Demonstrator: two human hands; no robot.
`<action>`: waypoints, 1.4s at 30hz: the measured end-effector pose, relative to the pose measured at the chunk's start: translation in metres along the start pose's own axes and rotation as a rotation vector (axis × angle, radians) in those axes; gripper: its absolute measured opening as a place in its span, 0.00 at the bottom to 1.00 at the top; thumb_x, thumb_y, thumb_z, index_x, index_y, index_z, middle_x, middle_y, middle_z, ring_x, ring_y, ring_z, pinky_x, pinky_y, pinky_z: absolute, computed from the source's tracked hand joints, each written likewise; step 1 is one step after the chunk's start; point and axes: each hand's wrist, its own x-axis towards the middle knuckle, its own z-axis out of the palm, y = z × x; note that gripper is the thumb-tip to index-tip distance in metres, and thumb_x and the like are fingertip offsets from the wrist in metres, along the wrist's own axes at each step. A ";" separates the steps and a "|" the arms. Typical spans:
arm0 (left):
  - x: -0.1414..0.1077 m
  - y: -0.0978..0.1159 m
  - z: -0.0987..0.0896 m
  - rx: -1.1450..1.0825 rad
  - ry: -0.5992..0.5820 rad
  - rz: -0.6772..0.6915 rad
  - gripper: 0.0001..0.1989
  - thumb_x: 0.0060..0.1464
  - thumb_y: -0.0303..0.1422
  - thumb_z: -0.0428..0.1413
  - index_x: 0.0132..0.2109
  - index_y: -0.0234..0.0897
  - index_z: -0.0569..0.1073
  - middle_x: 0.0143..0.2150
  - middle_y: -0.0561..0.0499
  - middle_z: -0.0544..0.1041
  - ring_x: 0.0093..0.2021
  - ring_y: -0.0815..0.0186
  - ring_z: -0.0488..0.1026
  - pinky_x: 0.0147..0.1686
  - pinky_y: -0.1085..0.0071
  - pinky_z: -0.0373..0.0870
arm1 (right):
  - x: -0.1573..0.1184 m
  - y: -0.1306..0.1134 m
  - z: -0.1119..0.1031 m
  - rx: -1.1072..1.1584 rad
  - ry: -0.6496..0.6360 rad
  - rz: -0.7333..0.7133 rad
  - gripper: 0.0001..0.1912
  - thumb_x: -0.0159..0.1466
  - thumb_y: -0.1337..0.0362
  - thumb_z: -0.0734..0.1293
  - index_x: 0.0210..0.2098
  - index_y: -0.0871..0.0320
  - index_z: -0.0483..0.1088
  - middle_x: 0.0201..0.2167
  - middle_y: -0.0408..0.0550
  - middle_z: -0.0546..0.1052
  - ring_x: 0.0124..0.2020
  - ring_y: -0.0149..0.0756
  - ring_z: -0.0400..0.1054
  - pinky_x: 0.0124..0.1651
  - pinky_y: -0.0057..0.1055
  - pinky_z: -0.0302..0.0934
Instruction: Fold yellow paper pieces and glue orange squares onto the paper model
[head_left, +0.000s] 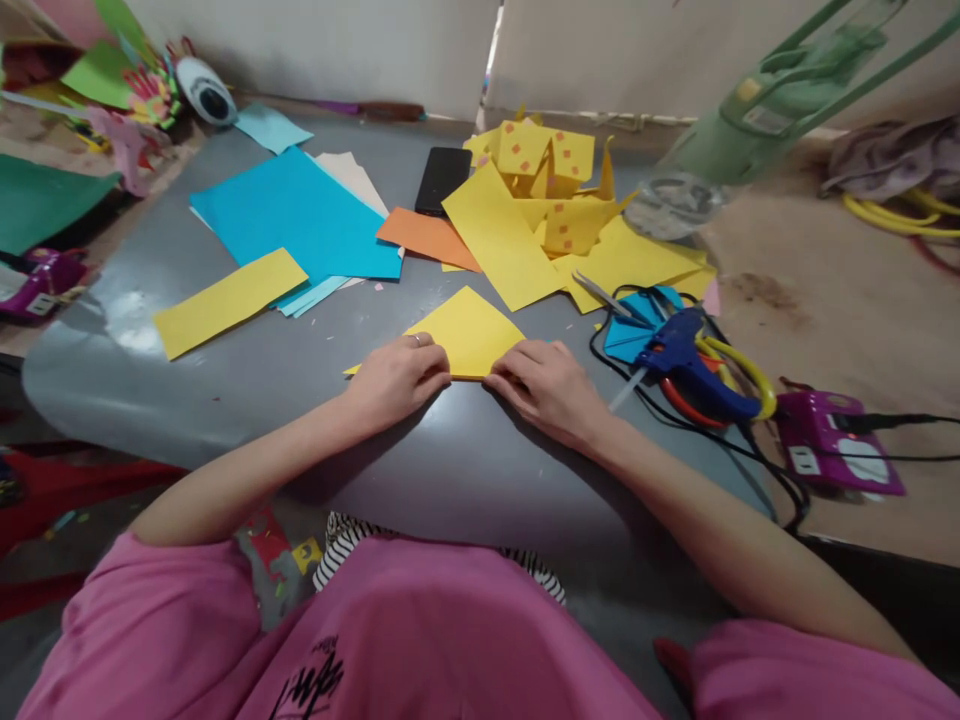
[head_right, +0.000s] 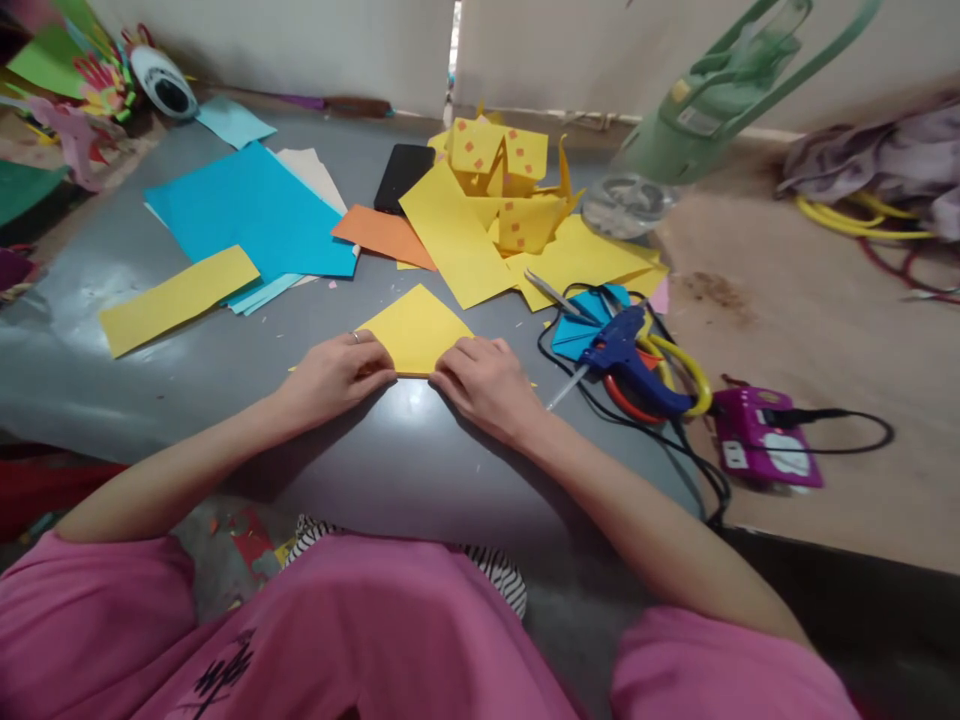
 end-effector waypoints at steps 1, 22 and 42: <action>0.000 -0.001 -0.002 -0.033 -0.004 -0.022 0.08 0.64 0.34 0.55 0.38 0.36 0.77 0.39 0.48 0.79 0.38 0.63 0.75 0.34 0.70 0.64 | 0.000 -0.001 -0.001 0.024 -0.009 0.037 0.15 0.73 0.58 0.60 0.36 0.58 0.73 0.34 0.52 0.78 0.37 0.41 0.67 0.41 0.36 0.52; 0.000 -0.019 -0.040 0.039 -0.264 -0.191 0.14 0.62 0.39 0.50 0.39 0.35 0.77 0.40 0.45 0.79 0.37 0.60 0.73 0.33 0.67 0.60 | 0.004 0.000 -0.021 0.024 -0.241 0.379 0.14 0.69 0.56 0.64 0.31 0.56 0.71 0.36 0.52 0.77 0.41 0.47 0.68 0.42 0.40 0.49; -0.020 -0.052 -0.052 -0.061 -0.258 -0.205 0.08 0.56 0.35 0.51 0.30 0.38 0.67 0.32 0.50 0.72 0.35 0.63 0.68 0.36 0.67 0.59 | 0.005 0.009 -0.021 0.028 -0.257 0.363 0.15 0.68 0.53 0.64 0.29 0.56 0.70 0.34 0.52 0.78 0.37 0.45 0.70 0.37 0.37 0.49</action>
